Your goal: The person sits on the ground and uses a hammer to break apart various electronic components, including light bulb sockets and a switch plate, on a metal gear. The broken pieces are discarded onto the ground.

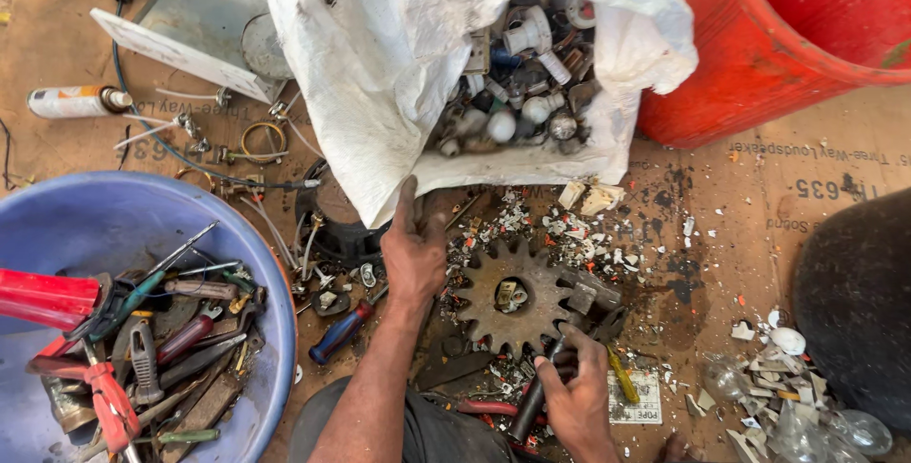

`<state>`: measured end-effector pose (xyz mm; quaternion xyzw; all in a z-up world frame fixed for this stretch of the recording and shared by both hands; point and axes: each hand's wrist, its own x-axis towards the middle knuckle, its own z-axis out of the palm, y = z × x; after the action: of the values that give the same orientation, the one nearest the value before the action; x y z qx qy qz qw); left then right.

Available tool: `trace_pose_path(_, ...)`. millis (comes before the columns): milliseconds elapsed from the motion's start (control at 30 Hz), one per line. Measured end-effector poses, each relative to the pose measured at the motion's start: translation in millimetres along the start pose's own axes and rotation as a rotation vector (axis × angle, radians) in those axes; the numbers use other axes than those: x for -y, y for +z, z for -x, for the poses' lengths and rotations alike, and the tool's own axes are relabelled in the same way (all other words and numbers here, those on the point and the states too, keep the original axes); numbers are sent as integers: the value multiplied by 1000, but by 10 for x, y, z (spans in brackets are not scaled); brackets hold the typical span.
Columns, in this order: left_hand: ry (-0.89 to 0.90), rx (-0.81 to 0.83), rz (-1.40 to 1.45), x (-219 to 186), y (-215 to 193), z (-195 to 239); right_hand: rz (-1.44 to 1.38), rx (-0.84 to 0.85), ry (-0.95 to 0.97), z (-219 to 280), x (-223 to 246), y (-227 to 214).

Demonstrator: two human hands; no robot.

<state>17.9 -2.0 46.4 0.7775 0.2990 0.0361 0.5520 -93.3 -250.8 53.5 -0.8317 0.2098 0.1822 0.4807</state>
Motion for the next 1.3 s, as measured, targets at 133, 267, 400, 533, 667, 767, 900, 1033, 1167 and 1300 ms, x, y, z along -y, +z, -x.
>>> trace_pose_path(133, 229, 3, 132, -40, -32, 2, 38, 29, -55, 7, -90, 34)
trace_pose_path(267, -69, 183, -374, -217, -164, -4, 40, 61, 35, 1, -72, 32)
trace_pose_path(400, -178, 251, -640, -332, -244, 30, 149, 26, -98, 10, -58, 45)
trace_pose_path(533, -26, 232, 74, -300, -182, 11, 72, -1, -159, 95, -27, 30)
trace_pose_path(667, 56, 250, 578, -192, -110, -65, 202, -150, -718, 45, 247, -27)
trace_pose_path(767, 51, 270, 662, -129, -102, -78, 278, -126, -966, -432, 656, 78)
trace_pose_path(900, 66, 298, 713, -56, -106, -89, 619, 101, -665, -1577, 1126, 512)
trace_pose_path(1033, 61, 298, 782, 29, -51, -120, 822, 127, -900, -2325, 1156, 783)
trace_pose_path(1167, 47, 278, 824, 79, -9, -168, 863, 94, -967, -2511, 998, 903)
trace_pose_path(1300, 89, 212, 670, -26, -110, -138, 845, 60, -865, -2423, 1024, 873)
